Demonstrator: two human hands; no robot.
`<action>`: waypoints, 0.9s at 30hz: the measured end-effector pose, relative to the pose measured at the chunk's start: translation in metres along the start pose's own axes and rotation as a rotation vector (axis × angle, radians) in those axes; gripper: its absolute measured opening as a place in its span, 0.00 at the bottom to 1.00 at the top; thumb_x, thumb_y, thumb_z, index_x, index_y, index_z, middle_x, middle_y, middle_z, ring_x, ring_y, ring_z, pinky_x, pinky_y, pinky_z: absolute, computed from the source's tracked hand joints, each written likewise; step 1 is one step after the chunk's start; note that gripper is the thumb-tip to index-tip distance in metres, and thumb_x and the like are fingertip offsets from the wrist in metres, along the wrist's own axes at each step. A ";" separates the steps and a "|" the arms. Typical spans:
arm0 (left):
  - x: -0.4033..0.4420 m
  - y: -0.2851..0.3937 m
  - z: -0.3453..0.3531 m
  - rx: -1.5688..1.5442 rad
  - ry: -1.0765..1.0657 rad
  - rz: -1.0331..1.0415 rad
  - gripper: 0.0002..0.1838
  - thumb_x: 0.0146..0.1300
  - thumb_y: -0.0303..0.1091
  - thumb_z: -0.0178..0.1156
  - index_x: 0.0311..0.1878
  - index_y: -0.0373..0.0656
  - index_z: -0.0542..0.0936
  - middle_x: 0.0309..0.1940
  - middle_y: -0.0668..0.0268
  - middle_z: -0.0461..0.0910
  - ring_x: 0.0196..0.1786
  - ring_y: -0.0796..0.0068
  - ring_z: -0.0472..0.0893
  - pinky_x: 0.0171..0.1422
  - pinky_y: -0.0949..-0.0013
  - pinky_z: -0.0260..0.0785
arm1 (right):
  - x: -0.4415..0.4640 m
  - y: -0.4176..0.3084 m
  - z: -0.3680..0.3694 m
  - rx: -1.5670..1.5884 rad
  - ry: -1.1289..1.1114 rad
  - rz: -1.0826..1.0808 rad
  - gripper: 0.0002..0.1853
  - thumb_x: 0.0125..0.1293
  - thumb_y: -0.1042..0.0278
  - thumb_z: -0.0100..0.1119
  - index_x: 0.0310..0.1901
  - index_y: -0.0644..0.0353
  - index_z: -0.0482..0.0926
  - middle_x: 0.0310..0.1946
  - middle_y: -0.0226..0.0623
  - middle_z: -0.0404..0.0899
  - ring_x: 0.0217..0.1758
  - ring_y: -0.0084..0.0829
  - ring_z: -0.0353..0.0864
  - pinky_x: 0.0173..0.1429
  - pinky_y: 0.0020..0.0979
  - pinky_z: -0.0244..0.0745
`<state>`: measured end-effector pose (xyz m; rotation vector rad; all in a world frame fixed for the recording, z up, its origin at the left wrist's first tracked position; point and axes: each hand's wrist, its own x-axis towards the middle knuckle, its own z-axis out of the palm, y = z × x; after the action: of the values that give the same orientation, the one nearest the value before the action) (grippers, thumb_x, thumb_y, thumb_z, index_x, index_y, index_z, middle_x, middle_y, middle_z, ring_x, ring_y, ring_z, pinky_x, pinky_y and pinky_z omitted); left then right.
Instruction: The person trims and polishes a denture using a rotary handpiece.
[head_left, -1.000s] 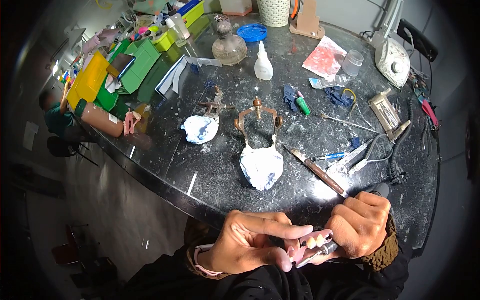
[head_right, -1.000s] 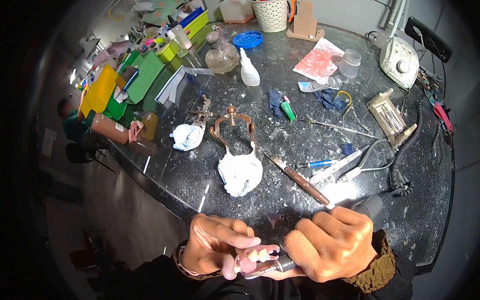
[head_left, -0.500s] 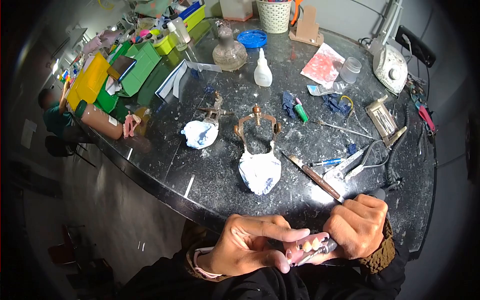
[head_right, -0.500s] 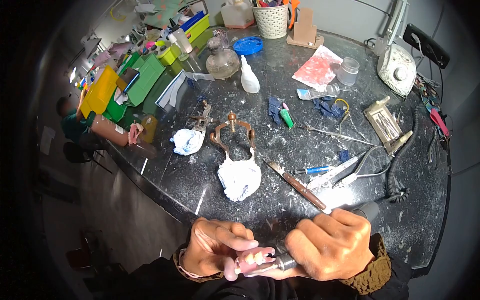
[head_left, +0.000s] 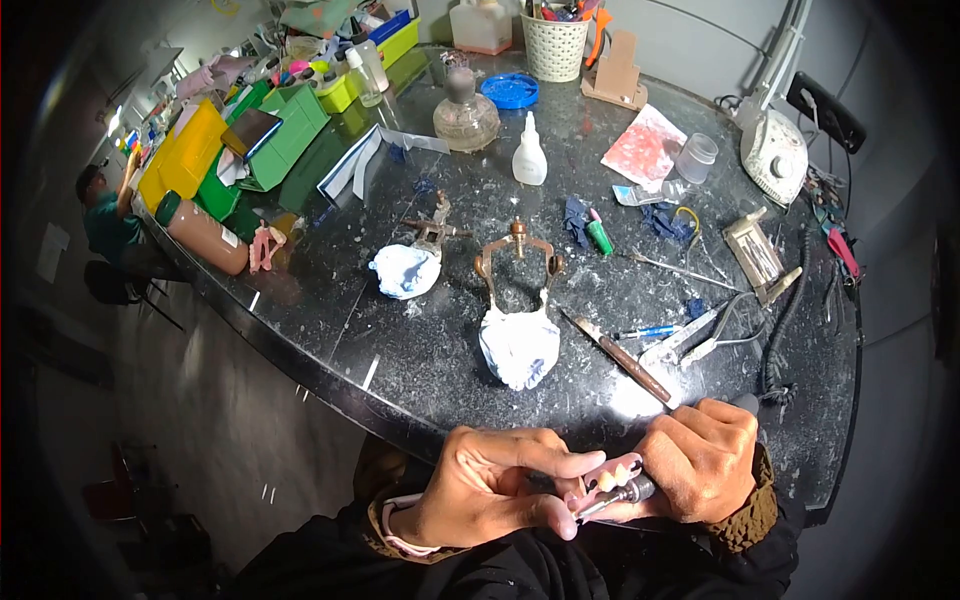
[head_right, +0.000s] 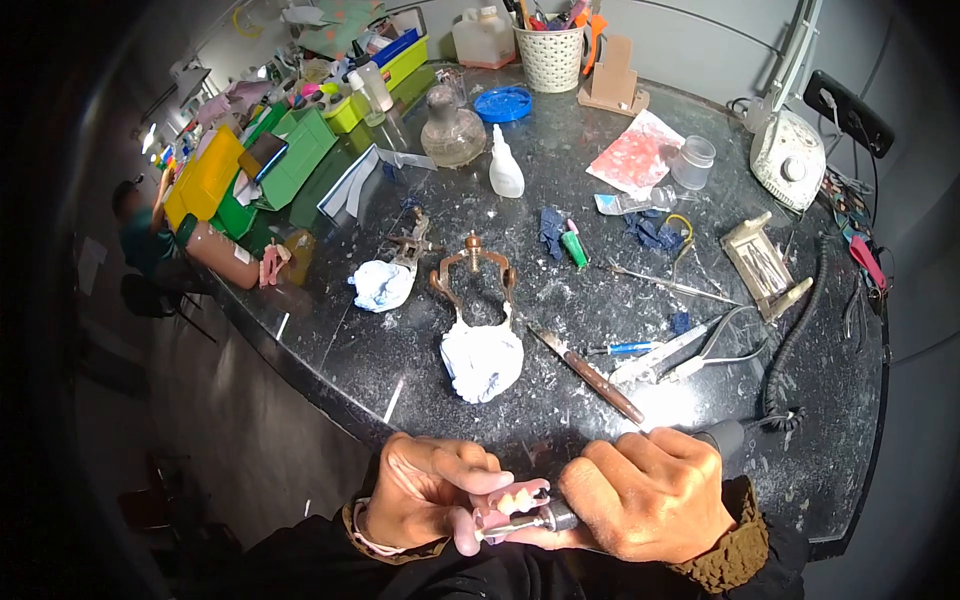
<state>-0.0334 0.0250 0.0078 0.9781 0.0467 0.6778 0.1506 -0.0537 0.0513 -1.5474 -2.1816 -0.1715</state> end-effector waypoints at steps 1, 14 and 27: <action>-0.001 0.001 0.001 -0.018 0.010 -0.016 0.21 0.47 0.12 0.63 0.48 0.30 0.76 0.34 0.58 0.77 0.36 0.77 0.78 0.41 0.76 0.76 | 0.001 -0.001 -0.002 0.002 -0.010 -0.005 0.27 0.42 0.39 0.66 0.14 0.51 0.62 0.11 0.22 0.58 0.11 0.19 0.62 0.15 0.22 0.53; 0.000 -0.001 0.004 -0.037 0.042 -0.028 0.21 0.45 0.11 0.63 0.46 0.29 0.76 0.32 0.57 0.77 0.35 0.75 0.79 0.37 0.77 0.77 | -0.005 0.001 0.002 -0.056 0.031 -0.022 0.26 0.43 0.42 0.65 0.14 0.51 0.60 0.11 0.22 0.57 0.12 0.19 0.61 0.17 0.22 0.51; 0.001 0.002 0.007 -0.111 0.086 -0.121 0.25 0.45 0.10 0.62 0.50 0.31 0.74 0.33 0.59 0.76 0.38 0.75 0.79 0.40 0.75 0.79 | -0.004 0.002 0.001 0.007 0.008 0.045 0.26 0.45 0.41 0.64 0.15 0.51 0.62 0.11 0.23 0.58 0.10 0.20 0.63 0.16 0.22 0.54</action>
<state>-0.0317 0.0213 0.0135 0.8325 0.1416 0.6046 0.1533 -0.0559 0.0485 -1.5875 -2.1373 -0.1554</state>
